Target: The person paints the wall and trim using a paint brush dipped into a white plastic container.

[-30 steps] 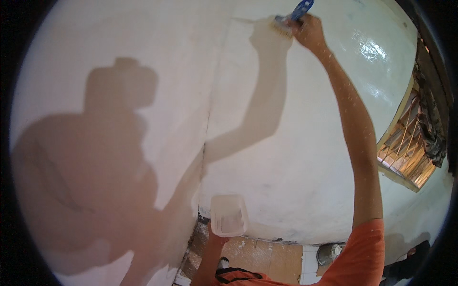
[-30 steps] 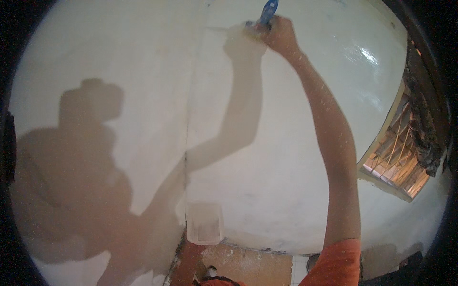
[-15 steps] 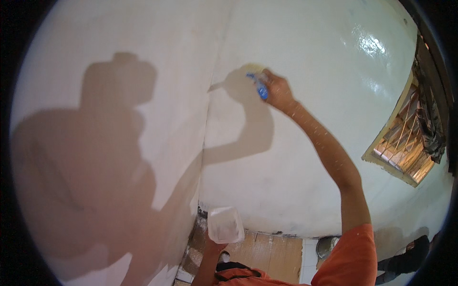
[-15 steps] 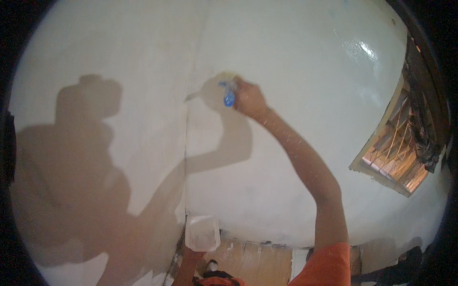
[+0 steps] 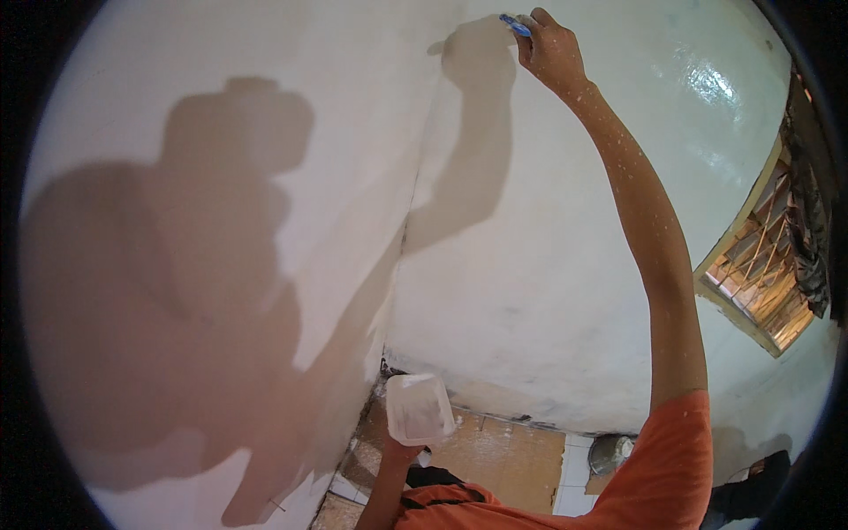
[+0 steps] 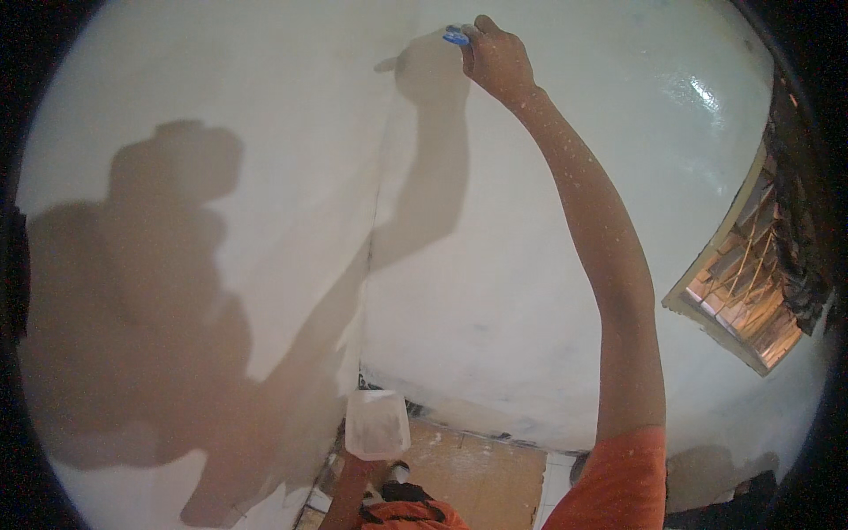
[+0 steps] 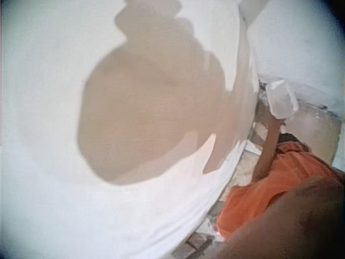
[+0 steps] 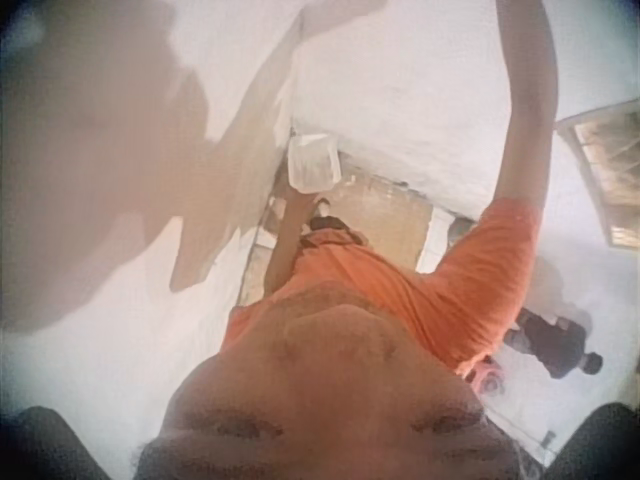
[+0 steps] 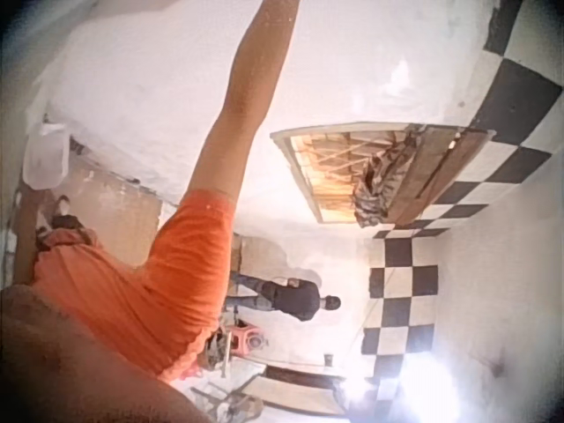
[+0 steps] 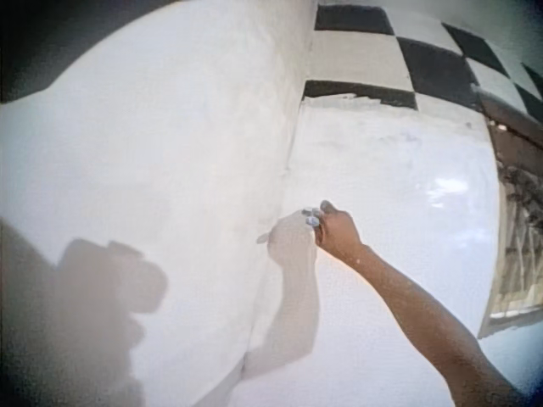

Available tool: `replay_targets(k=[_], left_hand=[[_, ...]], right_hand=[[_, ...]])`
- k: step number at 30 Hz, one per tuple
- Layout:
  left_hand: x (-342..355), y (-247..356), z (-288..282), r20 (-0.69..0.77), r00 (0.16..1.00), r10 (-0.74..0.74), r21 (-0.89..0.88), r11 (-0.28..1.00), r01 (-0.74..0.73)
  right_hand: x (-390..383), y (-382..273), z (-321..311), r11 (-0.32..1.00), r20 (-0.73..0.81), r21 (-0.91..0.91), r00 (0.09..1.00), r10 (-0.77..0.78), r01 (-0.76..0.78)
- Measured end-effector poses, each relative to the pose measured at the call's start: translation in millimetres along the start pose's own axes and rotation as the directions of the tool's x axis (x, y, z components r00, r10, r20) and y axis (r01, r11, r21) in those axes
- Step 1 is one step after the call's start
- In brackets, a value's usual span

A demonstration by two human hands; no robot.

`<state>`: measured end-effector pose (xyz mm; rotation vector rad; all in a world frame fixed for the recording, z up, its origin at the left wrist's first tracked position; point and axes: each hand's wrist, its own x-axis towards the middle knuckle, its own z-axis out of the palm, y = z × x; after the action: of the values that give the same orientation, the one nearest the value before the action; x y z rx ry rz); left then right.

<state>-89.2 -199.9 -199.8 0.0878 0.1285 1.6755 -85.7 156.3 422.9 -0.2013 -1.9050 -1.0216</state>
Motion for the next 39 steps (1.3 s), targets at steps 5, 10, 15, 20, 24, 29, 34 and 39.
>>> replay_targets(k=[5, 10, 15, 20, 24, 29, 34, 39], left_hand=[[-17, 6, -4, -0.014, 1.000, 0.027, 0.030, 0.999, -0.026], [-32, 11, -3, -0.003, 0.999, 0.037, 0.079, 0.996, -0.036], [-42, 21, 21, -0.017, 0.991, 0.131, 0.354, 0.928, -0.117], [-48, 12, -4, -0.006, 0.989, 0.145, -0.093, 0.985, -0.145], [-50, 15, -5, -0.037, 0.992, 0.122, -0.076, 0.989, -0.124], [-56, 21, -5, -0.058, 0.992, 0.108, -0.051, 0.993, -0.111], [-61, 29, -3, -0.064, 0.993, 0.098, -0.094, 0.990, -0.103], [-75, 39, 22, 0.041, 0.994, -0.104, -0.920, 0.385, 0.078]], right_hand=[[-68, -43, 44, 0.991, 0.329, -0.079, 0.942, -0.072, 0.104], [-183, -146, 72, 0.957, 0.544, 0.285, 0.830, -0.123, -0.046], [-189, -169, 92, 0.850, 0.628, 0.388, 0.777, 0.039, -0.357], [-67, -91, 68, 0.926, 0.416, 0.253, 0.895, 0.159, -0.282], [-3, -70, 42, 0.996, 0.234, 0.071, 0.971, 0.043, -0.062], [-83, -104, 82, 0.990, 0.398, 0.038, 0.907, -0.139, 0.135], [-206, -181, 99, 0.946, 0.592, 0.307, 0.756, -0.278, 0.107], [-230, -198, 105, 0.835, 0.705, 0.339, 0.705, 0.079, -0.433]])
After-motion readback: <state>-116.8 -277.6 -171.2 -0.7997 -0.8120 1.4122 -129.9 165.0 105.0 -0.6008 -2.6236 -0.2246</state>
